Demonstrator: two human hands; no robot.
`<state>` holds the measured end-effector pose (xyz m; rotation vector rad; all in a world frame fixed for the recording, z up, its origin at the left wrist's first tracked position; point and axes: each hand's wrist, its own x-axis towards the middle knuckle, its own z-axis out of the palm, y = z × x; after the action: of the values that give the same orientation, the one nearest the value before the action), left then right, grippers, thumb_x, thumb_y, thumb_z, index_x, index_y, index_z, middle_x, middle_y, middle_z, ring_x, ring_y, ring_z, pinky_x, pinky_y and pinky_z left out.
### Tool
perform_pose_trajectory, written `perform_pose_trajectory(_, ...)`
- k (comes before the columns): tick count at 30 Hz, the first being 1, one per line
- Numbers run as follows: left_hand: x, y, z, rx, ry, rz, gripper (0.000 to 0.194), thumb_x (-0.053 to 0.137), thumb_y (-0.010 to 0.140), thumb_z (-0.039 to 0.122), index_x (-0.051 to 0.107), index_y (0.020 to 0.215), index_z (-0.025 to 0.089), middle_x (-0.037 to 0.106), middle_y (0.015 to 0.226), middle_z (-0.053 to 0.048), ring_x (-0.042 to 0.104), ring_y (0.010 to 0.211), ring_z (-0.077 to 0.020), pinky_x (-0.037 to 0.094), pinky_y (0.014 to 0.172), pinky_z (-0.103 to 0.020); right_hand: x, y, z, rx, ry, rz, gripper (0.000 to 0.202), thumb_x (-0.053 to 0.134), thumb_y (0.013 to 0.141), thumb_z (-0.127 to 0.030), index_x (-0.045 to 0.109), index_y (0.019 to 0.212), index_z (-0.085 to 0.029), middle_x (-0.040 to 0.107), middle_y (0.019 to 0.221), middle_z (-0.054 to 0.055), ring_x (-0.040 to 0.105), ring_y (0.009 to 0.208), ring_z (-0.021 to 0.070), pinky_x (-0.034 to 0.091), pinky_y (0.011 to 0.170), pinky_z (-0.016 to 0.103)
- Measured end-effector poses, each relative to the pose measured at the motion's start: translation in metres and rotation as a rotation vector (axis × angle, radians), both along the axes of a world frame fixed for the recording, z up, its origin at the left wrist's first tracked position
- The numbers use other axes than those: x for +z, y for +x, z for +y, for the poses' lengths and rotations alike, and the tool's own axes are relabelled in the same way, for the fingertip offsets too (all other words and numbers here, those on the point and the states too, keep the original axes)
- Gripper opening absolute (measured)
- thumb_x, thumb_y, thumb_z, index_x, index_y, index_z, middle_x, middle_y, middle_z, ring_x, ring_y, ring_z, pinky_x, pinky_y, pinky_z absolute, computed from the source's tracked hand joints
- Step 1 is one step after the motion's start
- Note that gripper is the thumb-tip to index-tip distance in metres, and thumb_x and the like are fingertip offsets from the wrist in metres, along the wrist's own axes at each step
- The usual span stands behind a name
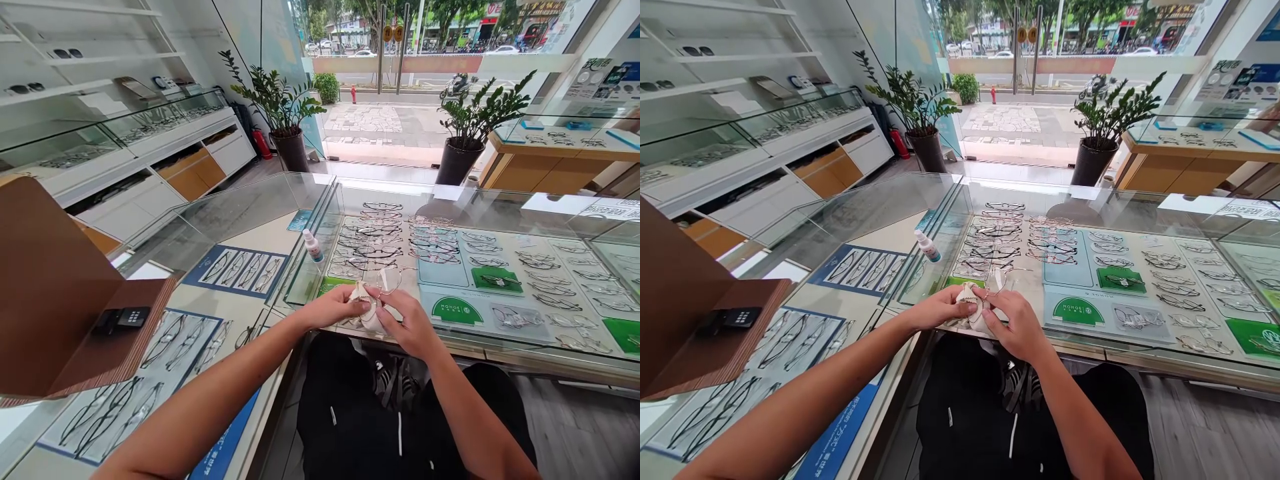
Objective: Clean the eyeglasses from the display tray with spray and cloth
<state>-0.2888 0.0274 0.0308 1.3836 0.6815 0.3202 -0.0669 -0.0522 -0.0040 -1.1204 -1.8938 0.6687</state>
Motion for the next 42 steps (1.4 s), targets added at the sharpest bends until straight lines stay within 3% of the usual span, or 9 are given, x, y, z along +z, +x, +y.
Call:
perform_pose_trajectory(4, -0.003, 0.002, 0.000, -0.028, 0.001, -0.063, 0.048, 0.089, 0.079, 0.053, 0.072, 0.101, 0.014, 0.067, 0.088, -0.002, 0.054, 0.078, -0.0150, 0.045, 0.080, -0.027, -0.003, 0.000, 0.000, 0.008, -0.003, 0.020, 0.045, 0.057, 0.109, -0.038, 0.066, 0.152, -0.030, 0.080, 0.124, 0.010, 0.074, 0.114, 0.0294, 0.056, 0.098, 0.045)
perform_pose_trajectory(10, -0.008, 0.000, 0.004, -0.024, 0.063, -0.057, 0.050, 0.080, 0.085, 0.064, 0.071, 0.087, 0.014, 0.067, 0.084, -0.003, 0.055, 0.079, -0.0168, 0.047, 0.082, -0.030, -0.001, -0.002, 0.000, 0.017, 0.007, 0.085, 0.041, 0.055, 0.111, -0.037, 0.070, 0.148, -0.030, 0.081, 0.124, 0.009, 0.074, 0.109, 0.0271, 0.054, 0.101, 0.045)
perform_pose_trajectory(15, -0.001, 0.000, 0.000, -0.101, -0.037, -0.090, 0.044, 0.095, 0.072, 0.047, 0.071, 0.089, 0.014, 0.062, 0.078, 0.001, 0.052, 0.073, -0.0131, 0.044, 0.075, -0.027, 0.004, -0.012, -0.001, -0.038, -0.034, 0.278, 0.033, 0.059, 0.109, -0.038, 0.081, 0.131, -0.028, 0.079, 0.108, 0.009, 0.071, 0.102, 0.0252, 0.057, 0.093, 0.041)
perform_pose_trajectory(19, -0.004, 0.002, -0.004, -0.054, -0.081, -0.132, 0.047, 0.101, 0.064, 0.041, 0.070, 0.085, 0.013, 0.063, 0.076, 0.001, 0.053, 0.071, -0.0120, 0.043, 0.072, -0.026, 0.012, -0.025, -0.006, -0.108, -0.022, 0.377, 0.025, 0.067, 0.104, -0.039, 0.086, 0.119, -0.029, 0.072, 0.110, 0.010, 0.067, 0.112, 0.0263, 0.058, 0.097, 0.041)
perform_pose_trajectory(24, -0.008, 0.000, -0.002, 0.006, -0.037, -0.152, 0.049, 0.094, 0.073, 0.056, 0.071, 0.077, 0.013, 0.059, 0.069, 0.003, 0.048, 0.067, -0.0104, 0.039, 0.067, -0.024, 0.018, -0.035, -0.012, -0.177, -0.036, 0.412, 0.024, 0.067, 0.104, -0.039, 0.087, 0.114, -0.029, 0.069, 0.119, 0.011, 0.067, 0.120, 0.0282, 0.055, 0.106, 0.045)
perform_pose_trajectory(28, -0.015, 0.000, 0.002, 0.051, -0.180, -0.254, 0.051, 0.095, 0.074, 0.057, 0.078, 0.093, 0.012, 0.074, 0.085, -0.005, 0.065, 0.081, -0.0168, 0.049, 0.081, -0.028, 0.020, -0.037, -0.017, -0.241, -0.018, 0.463, 0.024, 0.067, 0.103, -0.040, 0.087, 0.110, -0.028, 0.071, 0.119, 0.011, 0.067, 0.123, 0.0299, 0.057, 0.104, 0.046)
perform_pose_trajectory(32, -0.027, 0.002, 0.004, 0.152, -0.338, -0.350, 0.054, 0.096, 0.074, 0.054, 0.078, 0.101, 0.011, 0.080, 0.095, -0.013, 0.074, 0.087, -0.0220, 0.055, 0.087, -0.032, 0.033, -0.028, -0.023, -0.331, 0.037, 0.545, 0.022, 0.067, 0.103, -0.040, 0.085, 0.106, -0.027, 0.077, 0.116, 0.010, 0.070, 0.119, 0.0304, 0.057, 0.105, 0.048)
perform_pose_trajectory(37, -0.033, 0.002, 0.005, 0.206, -0.388, -0.408, 0.054, 0.097, 0.074, 0.050, 0.077, 0.103, 0.010, 0.080, 0.098, -0.015, 0.077, 0.095, -0.0242, 0.058, 0.090, -0.032, 0.053, -0.010, -0.033, -0.246, -0.104, 0.469, 0.027, 0.064, 0.104, -0.045, 0.083, 0.102, -0.025, 0.082, 0.109, 0.008, 0.073, 0.111, 0.0296, 0.057, 0.099, 0.044)
perform_pose_trajectory(42, -0.034, 0.000, 0.007, 0.216, -0.425, -0.374, 0.054, 0.094, 0.077, 0.055, 0.076, 0.100, 0.010, 0.080, 0.091, -0.012, 0.076, 0.082, -0.0198, 0.059, 0.079, -0.028, 0.058, 0.000, -0.045, -0.207, -0.206, 0.353, 0.030, 0.062, 0.106, -0.046, 0.084, 0.103, -0.026, 0.082, 0.111, 0.007, 0.072, 0.111, 0.0283, 0.055, 0.099, 0.040)
